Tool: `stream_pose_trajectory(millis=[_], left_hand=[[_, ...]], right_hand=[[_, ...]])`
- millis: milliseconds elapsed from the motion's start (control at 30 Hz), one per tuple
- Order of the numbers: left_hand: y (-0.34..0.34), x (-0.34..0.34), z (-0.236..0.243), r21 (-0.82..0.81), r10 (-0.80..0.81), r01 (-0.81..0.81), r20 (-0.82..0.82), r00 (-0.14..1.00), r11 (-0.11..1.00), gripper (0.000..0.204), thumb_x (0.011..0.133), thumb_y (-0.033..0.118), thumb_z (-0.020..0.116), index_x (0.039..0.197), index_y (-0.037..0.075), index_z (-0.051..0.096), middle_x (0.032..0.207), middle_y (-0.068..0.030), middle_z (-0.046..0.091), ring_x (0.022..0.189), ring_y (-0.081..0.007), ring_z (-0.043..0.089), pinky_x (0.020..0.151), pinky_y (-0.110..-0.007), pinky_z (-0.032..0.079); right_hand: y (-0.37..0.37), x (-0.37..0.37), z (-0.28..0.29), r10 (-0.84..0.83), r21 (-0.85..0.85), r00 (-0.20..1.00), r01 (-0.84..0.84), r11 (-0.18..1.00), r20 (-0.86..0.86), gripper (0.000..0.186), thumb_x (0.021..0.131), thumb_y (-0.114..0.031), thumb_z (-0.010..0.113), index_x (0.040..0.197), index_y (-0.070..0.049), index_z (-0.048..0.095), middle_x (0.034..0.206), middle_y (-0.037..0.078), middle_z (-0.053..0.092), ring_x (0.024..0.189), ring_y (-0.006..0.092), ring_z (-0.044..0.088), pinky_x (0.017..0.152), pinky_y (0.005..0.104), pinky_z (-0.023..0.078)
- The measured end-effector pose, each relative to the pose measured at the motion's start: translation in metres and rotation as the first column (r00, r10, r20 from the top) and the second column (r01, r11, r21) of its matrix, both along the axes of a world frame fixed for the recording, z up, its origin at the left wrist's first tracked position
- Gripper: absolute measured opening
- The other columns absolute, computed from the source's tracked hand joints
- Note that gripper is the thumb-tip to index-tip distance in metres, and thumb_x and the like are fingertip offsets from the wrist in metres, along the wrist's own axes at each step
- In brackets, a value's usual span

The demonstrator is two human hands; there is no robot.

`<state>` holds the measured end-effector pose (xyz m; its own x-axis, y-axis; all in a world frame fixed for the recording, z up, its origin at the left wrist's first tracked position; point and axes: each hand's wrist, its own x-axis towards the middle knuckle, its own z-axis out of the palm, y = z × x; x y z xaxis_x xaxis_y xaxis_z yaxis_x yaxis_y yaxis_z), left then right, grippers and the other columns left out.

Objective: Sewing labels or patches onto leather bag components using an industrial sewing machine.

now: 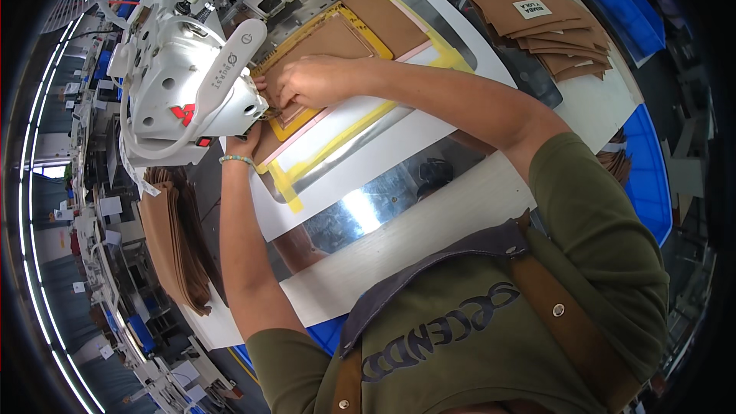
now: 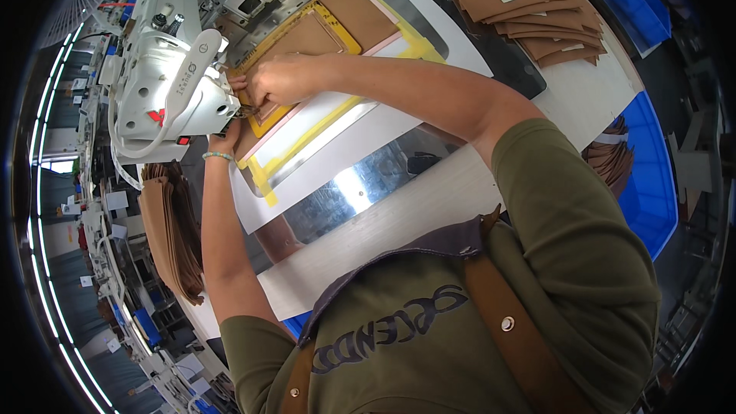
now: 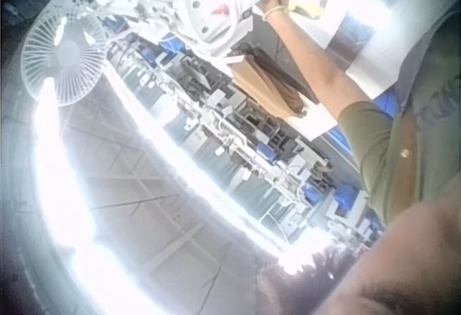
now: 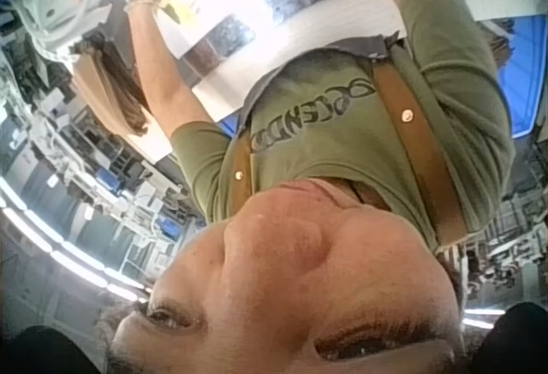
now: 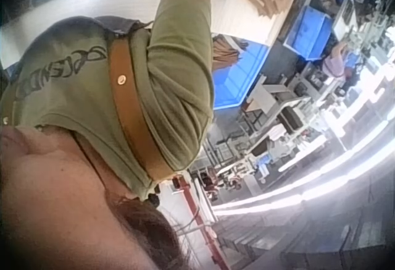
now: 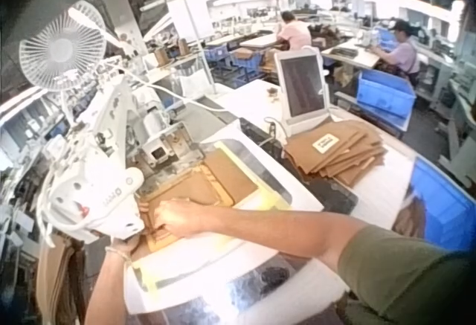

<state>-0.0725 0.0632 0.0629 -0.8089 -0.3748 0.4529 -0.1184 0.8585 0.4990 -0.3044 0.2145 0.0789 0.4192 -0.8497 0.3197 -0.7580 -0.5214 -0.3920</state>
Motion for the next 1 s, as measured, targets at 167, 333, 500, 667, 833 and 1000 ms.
stream_pose_trajectory(millis=[167,333,500,667,833,1000], left_hand=[[0.005,0.03,-0.018,-0.025,0.23,-0.229,0.143,0.963,0.973,0.022,0.104,0.008,0.061,0.12,-0.002,0.071,0.126,-0.0171,0.075,0.118,-0.0314,0.07,0.104,-0.039,0.052],[0.01,0.053,-0.023,-0.016,0.435,-0.437,0.128,0.891,0.899,0.031,0.095,0.007,0.069,0.124,-0.004,0.07,0.122,-0.025,0.075,0.116,-0.0426,0.071,0.099,-0.045,0.054],[0.033,0.06,-0.005,0.138,0.47,-0.485,0.129,0.873,0.864,0.032,0.097,0.012,0.072,0.124,-0.005,0.07,0.113,-0.0252,0.077,0.106,-0.043,0.074,0.093,-0.045,0.054],[0.078,0.063,0.019,0.022,0.365,-0.368,0.102,0.926,0.929,0.023,0.103,0.014,0.068,0.118,-0.002,0.074,0.112,-0.018,0.076,0.104,-0.0314,0.072,0.093,-0.041,0.054],[0.122,0.054,0.035,-0.182,0.34,-0.322,0.076,0.937,0.929,0.014,0.102,0.01,0.067,0.11,0.001,0.074,0.105,-0.0157,0.075,0.097,-0.0344,0.071,0.086,-0.042,0.056],[0.154,0.032,0.042,-0.291,0.266,-0.239,0.056,0.962,0.926,0.01,0.097,0.006,0.071,0.105,0.003,0.075,0.106,-0.0128,0.074,0.097,-0.032,0.071,0.085,-0.041,0.057]], right_hand=[[-0.004,0.003,-0.004,-0.154,-0.181,0.983,0.135,0.974,-0.097,0.04,0.096,-0.012,0.057,0.128,-0.015,0.079,0.142,0.005,0.07,0.133,0.0284,0.06,0.113,0.0464,0.045],[0.0,0.004,0.0,-0.097,-0.014,0.989,0.096,0.995,-0.111,0.039,0.097,-0.011,0.056,0.13,-0.012,0.077,0.149,0.005,0.065,0.138,0.0291,0.054,0.119,0.0479,0.041],[0.009,0.002,0.009,-0.024,0.02,0.996,0.026,0.999,-0.082,0.038,0.096,-0.009,0.058,0.129,-0.011,0.078,0.147,0.005,0.067,0.136,0.0304,0.056,0.117,0.0465,0.044],[0.02,0.0,0.013,0.04,0.035,0.997,-0.038,0.999,-0.062,0.035,0.095,-0.008,0.062,0.126,-0.01,0.079,0.144,0.006,0.069,0.133,0.0309,0.058,0.113,0.0446,0.05],[0.03,0.002,0.012,0.095,-0.01,0.995,-0.095,0.995,0.008,0.033,0.096,-0.011,0.066,0.126,-0.01,0.079,0.14,0.008,0.07,0.13,0.0304,0.06,0.112,0.0442,0.051],[0.053,0.0,0.025,0.06,-0.025,0.996,-0.061,0.998,-0.065,0.026,0.095,-0.011,0.069,0.118,-0.009,0.079,0.136,0.009,0.072,0.128,0.0301,0.062,0.107,0.0413,0.052]])
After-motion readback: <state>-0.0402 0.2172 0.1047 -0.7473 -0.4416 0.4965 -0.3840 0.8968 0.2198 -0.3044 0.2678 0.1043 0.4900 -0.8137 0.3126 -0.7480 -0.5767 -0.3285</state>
